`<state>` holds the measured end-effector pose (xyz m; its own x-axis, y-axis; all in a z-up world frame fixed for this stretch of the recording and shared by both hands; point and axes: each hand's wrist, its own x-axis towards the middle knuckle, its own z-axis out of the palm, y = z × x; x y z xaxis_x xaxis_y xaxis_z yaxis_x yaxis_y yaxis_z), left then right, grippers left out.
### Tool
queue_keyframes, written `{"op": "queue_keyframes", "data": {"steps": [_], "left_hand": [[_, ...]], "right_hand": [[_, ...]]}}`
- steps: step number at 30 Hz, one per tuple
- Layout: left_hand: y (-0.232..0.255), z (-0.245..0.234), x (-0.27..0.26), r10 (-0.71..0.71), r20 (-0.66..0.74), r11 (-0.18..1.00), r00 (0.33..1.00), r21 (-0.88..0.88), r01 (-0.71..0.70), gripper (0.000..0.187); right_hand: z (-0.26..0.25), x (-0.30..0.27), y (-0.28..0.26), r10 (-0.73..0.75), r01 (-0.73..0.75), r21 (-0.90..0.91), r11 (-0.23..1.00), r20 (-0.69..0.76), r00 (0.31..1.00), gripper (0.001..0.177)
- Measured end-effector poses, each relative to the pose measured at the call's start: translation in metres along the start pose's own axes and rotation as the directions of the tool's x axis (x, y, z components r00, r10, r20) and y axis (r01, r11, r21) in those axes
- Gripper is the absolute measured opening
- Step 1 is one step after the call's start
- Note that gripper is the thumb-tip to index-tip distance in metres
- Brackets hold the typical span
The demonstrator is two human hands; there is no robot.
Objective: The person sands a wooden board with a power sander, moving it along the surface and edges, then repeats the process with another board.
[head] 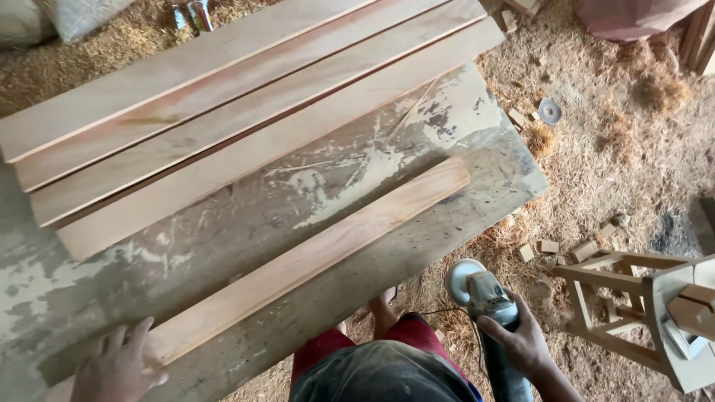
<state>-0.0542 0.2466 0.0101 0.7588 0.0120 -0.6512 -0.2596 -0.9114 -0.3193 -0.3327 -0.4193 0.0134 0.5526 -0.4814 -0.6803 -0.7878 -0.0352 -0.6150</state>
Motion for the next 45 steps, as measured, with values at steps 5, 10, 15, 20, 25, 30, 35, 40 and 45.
{"op": "queue_keyframes", "data": {"steps": [5,10,15,20,25,30,35,40,45], "left_hand": [[-0.039,0.056,0.032,0.079,-0.093,0.995,0.993,-0.051,-0.084,0.114],[0.037,-0.027,-0.014,0.269,-0.243,0.963,0.932,0.045,-0.266,0.09],[0.14,-0.033,0.002,0.423,-0.457,0.859,0.783,-0.074,-0.507,0.074],[0.196,-0.054,-0.002,0.443,-0.67,0.676,0.595,-0.187,-0.713,0.041],[0.148,-0.039,-0.015,0.313,-0.685,0.765,0.658,-0.229,-0.602,0.036],[0.087,-0.025,-0.028,0.096,-0.587,0.78,0.804,-0.458,-0.427,0.031],[0.116,-0.001,-0.02,0.017,-0.766,0.465,0.642,-0.563,-0.684,0.03],[0.175,-0.025,-0.038,-0.037,-0.773,0.404,0.633,-0.591,-0.698,0.027],[0.184,-0.022,-0.035,-0.088,-0.777,0.427,0.624,-0.595,-0.681,0.031]], "right_hand": [[0.024,-0.021,0.01,-0.061,0.071,0.118,0.99,-0.086,0.994,0.101],[0.047,-0.043,-0.002,0.002,0.024,0.19,0.982,-0.134,0.991,0.099],[0.066,-0.062,-0.013,-0.109,0.145,0.207,0.967,-0.178,0.978,0.099],[0.073,-0.075,-0.012,-0.077,0.105,0.173,0.979,-0.161,0.984,0.101],[0.083,-0.075,-0.017,-0.132,0.147,0.078,0.986,-0.166,0.977,0.104],[0.095,-0.074,-0.032,-0.218,0.226,0.071,0.972,-0.105,0.97,0.105],[0.116,-0.073,-0.077,-0.257,0.257,0.005,0.966,0.002,0.966,0.11],[0.16,-0.08,-0.144,-0.26,0.264,-0.001,0.964,0.175,0.95,0.113],[0.204,-0.099,-0.202,-0.256,0.325,-0.239,0.915,0.28,0.925,0.105]]}}
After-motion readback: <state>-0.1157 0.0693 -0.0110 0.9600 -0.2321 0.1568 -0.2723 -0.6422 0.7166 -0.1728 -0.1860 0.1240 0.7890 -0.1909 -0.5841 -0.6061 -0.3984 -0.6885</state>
